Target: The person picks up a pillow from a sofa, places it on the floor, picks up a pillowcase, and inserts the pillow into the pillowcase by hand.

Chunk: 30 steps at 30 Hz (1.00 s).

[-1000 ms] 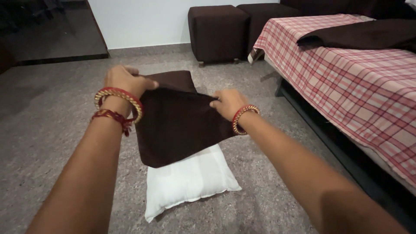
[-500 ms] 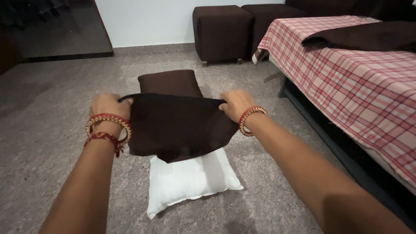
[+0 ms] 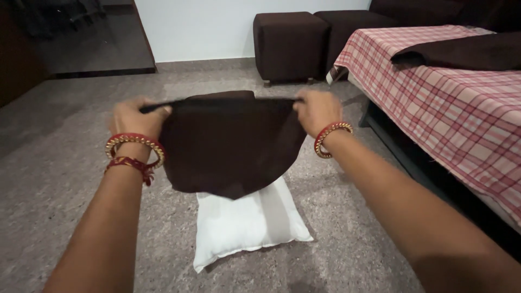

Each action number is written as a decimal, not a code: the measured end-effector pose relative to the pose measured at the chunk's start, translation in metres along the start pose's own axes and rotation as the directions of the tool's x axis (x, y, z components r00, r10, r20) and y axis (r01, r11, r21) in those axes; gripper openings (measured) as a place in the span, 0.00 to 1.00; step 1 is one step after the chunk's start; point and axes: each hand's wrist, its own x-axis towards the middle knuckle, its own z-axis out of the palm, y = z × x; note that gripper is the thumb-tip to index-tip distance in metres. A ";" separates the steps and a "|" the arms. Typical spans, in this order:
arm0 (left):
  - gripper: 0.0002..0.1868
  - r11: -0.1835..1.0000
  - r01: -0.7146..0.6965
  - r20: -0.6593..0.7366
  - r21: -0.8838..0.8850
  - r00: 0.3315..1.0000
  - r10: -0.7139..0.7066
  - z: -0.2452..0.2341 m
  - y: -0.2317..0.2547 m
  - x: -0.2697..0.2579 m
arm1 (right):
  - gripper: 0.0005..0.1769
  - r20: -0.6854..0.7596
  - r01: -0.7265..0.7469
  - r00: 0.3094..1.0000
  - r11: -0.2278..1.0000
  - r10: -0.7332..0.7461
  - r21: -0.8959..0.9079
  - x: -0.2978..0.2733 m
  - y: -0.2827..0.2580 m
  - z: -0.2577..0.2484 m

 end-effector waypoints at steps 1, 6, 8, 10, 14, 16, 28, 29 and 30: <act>0.15 0.998 0.012 -0.037 -0.058 0.999 -0.014 -0.002 0.003 -0.002 | 0.11 -0.083 -0.019 0.996 0.999 0.023 0.050 -0.001 -0.004 -0.003; 0.14 0.998 -0.043 -0.055 0.050 0.997 0.046 -0.002 -0.005 -0.004 | 0.10 -0.023 0.109 0.993 0.990 -0.112 -0.095 -0.002 -0.002 -0.003; 0.12 0.993 -0.114 -0.107 0.013 0.988 0.115 -0.003 -0.011 -0.001 | 0.10 -0.131 0.151 0.978 0.986 -0.159 -0.073 0.001 0.001 0.000; 0.14 0.999 0.010 -0.045 0.042 0.999 -0.008 -0.001 -0.013 0.001 | 0.12 -0.191 0.188 0.962 0.981 -0.195 -0.052 -0.003 0.005 0.004; 0.19 0.985 0.039 0.009 0.167 0.999 -0.041 -0.006 -0.019 0.001 | 0.11 0.053 -0.028 0.998 0.999 0.030 -0.031 0.002 0.000 -0.007; 0.18 0.988 -0.037 0.069 0.150 0.997 0.027 -0.010 -0.020 0.006 | 0.10 -0.051 0.027 0.998 0.999 -0.025 0.034 -0.003 -0.001 -0.014; 0.16 0.986 0.136 0.198 0.096 0.968 -0.153 -0.001 -0.030 -0.010 | 0.13 0.273 -0.240 0.956 0.830 0.110 0.504 0.000 0.028 0.012; 0.15 0.986 0.137 0.200 0.100 0.967 -0.155 0.000 -0.031 -0.009 | 0.15 0.294 -0.279 0.946 0.804 0.137 0.525 0.000 0.028 0.012; 0.15 0.984 0.078 0.160 0.160 0.982 -0.104 -0.001 -0.032 -0.008 | 0.17 0.316 -0.319 0.935 0.776 0.163 0.544 0.001 0.027 0.011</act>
